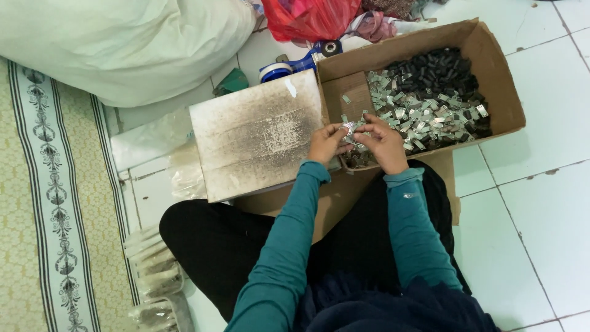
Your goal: The person sits on the floor and sorts small metallic rectangular pieces from a cardboard box into clear plastic bags. They place the filled bags aside and continue the process with additional pieces.
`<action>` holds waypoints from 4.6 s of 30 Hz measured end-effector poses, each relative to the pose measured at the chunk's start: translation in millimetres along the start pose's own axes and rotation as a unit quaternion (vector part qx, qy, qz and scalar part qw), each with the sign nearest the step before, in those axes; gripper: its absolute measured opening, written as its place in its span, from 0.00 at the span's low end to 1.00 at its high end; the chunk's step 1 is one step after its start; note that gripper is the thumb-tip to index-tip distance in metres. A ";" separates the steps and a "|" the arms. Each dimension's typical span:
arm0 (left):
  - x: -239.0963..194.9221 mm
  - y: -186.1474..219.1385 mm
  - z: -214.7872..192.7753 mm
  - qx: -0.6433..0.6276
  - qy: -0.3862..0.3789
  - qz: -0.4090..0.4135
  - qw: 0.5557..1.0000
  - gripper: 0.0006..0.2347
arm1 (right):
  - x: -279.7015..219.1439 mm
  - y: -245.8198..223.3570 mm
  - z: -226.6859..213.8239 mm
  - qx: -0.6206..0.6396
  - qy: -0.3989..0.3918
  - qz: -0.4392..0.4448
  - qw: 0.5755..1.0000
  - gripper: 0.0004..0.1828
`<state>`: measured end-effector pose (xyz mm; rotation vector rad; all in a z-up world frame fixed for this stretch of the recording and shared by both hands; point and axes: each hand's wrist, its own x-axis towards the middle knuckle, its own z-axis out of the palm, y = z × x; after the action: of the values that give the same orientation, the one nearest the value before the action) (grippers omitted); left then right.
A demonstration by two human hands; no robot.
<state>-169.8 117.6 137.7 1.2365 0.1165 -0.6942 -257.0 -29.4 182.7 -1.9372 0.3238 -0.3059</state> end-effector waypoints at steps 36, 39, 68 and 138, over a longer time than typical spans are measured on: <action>-18.2 10.8 15.1 0.096 0.010 0.032 0.995 0.14 | -6.8 3.9 -2.9 0.149 0.044 -0.042 0.987 0.09; -14.4 3.8 13.5 0.103 0.013 0.031 0.994 0.14 | -5.2 8.9 -1.2 0.133 0.045 -0.043 0.989 0.08; -81.9 88.8 -166.8 0.232 0.245 0.184 0.923 0.16 | 42.6 -72.5 185.3 -0.067 -0.093 -0.178 0.977 0.21; 48.0 -69.4 59.0 0.759 0.023 0.098 0.644 0.04 | 84.4 91.8 -28.6 -0.229 0.201 0.104 0.947 0.13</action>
<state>-186.0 34.0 79.8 2.8361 -0.7318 -0.4720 -196.3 -118.3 113.5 -2.2602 0.9298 -0.5229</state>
